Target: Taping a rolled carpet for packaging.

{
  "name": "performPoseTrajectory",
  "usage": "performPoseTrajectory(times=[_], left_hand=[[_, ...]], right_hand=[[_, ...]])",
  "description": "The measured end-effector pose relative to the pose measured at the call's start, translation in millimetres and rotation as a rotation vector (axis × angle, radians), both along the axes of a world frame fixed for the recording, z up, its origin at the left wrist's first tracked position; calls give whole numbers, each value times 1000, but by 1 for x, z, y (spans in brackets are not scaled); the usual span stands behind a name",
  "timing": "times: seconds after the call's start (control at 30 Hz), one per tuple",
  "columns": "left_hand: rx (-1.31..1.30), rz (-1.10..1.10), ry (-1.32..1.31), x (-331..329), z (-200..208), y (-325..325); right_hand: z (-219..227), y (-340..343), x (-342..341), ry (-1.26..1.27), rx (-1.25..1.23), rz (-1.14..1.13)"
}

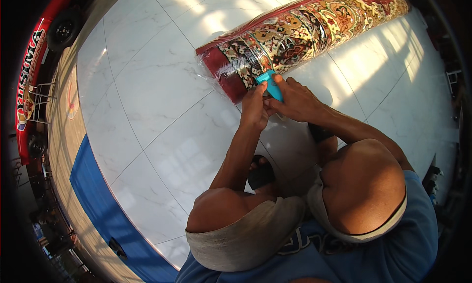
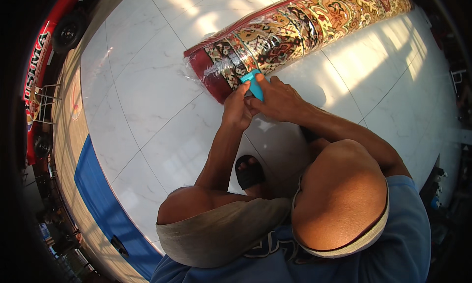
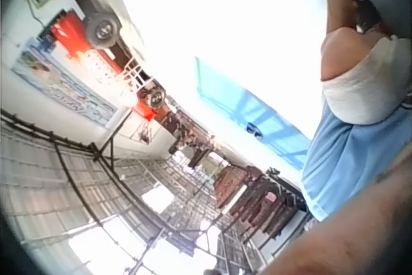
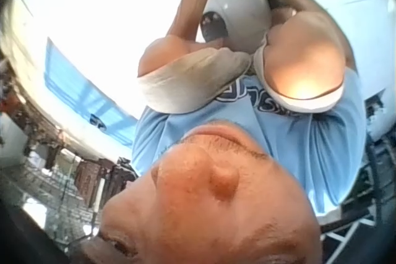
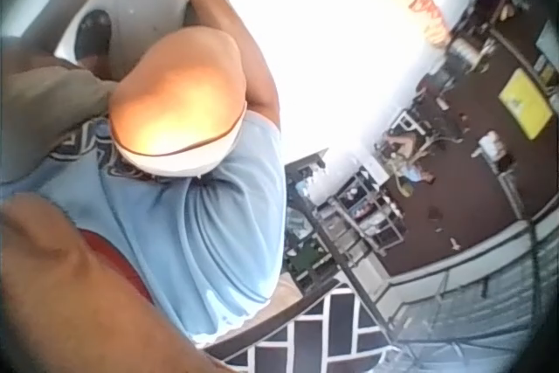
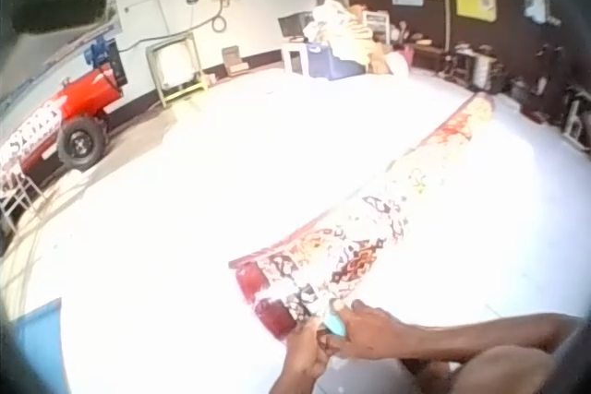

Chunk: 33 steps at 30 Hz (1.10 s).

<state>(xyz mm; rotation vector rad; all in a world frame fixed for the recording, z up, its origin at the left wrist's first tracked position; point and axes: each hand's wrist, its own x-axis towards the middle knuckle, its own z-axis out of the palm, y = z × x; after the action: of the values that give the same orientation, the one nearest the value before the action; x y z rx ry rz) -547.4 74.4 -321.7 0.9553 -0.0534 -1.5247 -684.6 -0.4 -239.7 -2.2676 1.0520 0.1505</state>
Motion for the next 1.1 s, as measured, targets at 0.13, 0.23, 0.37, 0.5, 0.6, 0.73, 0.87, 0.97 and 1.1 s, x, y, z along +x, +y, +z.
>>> performPoseTrajectory(times=[0.13, 0.23, 0.37, 0.5, 0.6, 0.73, 0.87, 0.97, 1.1], left_hand=[[66, 25, 51, -5, 2, -2], [68, 42, 61, -2, 16, 0], [162, -80, -768, 31, 43, 11], [-393, -83, -2327, 70, 53, 2], [-448, -618, -2251, 84, 43, -14], [-495, -507, -2247, 85, 27, -15], [-524, -503, -2315, 87, 22, -12], [-533, -478, -2324, 89, 23, -12], [-476, -521, -2416, 88, 22, -14]], right_hand=[[-6, -4, 4, -16, -64, 32], [0, -9, 7, -12, -46, 43], [17, -18, 19, 71, -82, 74], [37, -26, 35, 35, -148, 19], [43, -33, 46, 211, -51, 34], [40, -37, 50, 227, -59, 84], [39, -52, 54, 271, -48, 130], [31, -56, 48, 393, 199, 177], [3, -21, 7, 585, 242, 120]])
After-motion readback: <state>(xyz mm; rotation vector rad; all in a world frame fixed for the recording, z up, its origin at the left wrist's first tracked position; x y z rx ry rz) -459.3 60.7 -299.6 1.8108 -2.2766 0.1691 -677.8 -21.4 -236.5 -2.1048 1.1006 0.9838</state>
